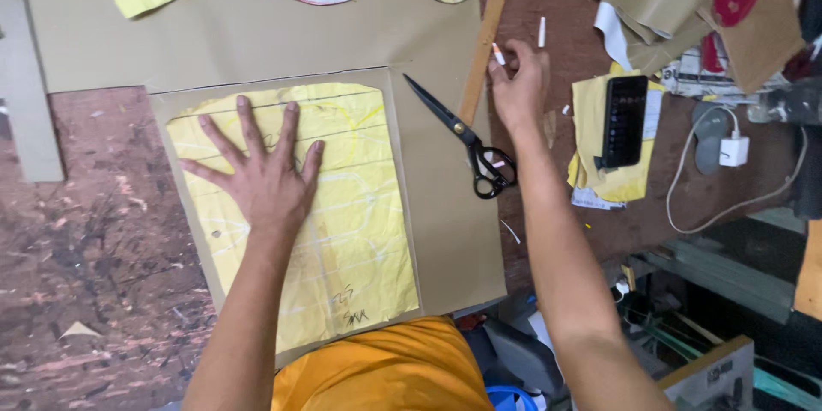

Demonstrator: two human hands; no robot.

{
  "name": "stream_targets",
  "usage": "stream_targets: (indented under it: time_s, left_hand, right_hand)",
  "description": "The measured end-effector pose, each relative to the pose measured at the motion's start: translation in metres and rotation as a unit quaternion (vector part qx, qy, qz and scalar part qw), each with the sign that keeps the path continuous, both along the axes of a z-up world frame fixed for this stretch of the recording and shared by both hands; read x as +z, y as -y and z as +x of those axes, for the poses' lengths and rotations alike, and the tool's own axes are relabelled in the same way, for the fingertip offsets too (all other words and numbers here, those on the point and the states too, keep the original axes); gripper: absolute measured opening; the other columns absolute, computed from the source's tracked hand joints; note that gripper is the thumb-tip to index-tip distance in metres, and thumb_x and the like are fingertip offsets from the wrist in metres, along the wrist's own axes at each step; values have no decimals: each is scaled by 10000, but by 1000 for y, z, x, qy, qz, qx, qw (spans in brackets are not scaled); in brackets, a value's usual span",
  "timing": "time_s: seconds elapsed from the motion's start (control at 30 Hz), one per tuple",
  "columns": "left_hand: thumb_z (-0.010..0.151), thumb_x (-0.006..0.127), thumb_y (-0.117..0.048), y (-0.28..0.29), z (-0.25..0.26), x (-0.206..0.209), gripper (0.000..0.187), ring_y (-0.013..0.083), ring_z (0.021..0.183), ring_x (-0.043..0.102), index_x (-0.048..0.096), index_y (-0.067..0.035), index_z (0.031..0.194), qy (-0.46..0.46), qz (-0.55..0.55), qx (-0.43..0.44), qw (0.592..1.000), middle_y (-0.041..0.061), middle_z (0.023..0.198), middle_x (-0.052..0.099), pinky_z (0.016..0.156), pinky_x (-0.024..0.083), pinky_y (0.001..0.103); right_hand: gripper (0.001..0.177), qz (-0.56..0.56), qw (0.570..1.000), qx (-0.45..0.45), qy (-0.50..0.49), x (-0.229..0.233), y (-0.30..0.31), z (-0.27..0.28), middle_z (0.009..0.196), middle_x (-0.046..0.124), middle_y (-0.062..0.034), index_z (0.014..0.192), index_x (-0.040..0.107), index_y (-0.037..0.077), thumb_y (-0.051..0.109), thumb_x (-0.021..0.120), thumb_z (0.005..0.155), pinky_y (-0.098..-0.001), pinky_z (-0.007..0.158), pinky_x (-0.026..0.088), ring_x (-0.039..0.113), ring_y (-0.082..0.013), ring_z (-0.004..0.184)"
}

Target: The person measures and marks a large sheet of cardboard using a tape measure and ruler, then cuts along the marked line with scissors. They place a yellow patterned template on the cut piece, trace its outline, and cut around the template. Finally, they align and mark another section of cardboard.

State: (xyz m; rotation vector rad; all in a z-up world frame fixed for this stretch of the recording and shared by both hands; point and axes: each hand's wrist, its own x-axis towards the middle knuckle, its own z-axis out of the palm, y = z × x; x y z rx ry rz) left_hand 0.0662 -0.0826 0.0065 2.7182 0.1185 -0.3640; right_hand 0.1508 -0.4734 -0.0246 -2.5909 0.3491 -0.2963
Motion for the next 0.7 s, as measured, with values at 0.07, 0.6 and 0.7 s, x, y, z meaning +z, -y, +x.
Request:
stream_targets:
  time_s: [0.07,0.6,0.7]
  left_hand:
    - [1039,349,-715,1,-1,1,638,483,1571,-123,338,-480,1632,-5,9,3,1000,19,1791,6,1087,-120,885]
    - [1049,496,-651,-1,-6,-13,573,495,1561,-53,473,-443,1582,93,45,1,995,59,1760,137,1051,-64,899]
    - [1043,529,-647,-3,-3,-16,566,499,1560,-19,505,-432,1566,117,36,6,993,62,1747,175,1046,-58,903]
  right_hand:
    - [192,-37,998,39,13,-1,5,6,922,623,-136,1004,693,50,15,798,847,-430,753,509,624,-305,841]
    - [162,248,927,277,-57,47,-262,7,899,637,-89,1068,729,9,-37,693,917,-306,650,494,616,-182,715]
    - [175,225,925,305,-34,43,-262,14,929,654,-94,1066,723,11,-55,685,909,-325,689,523,660,-218,768]
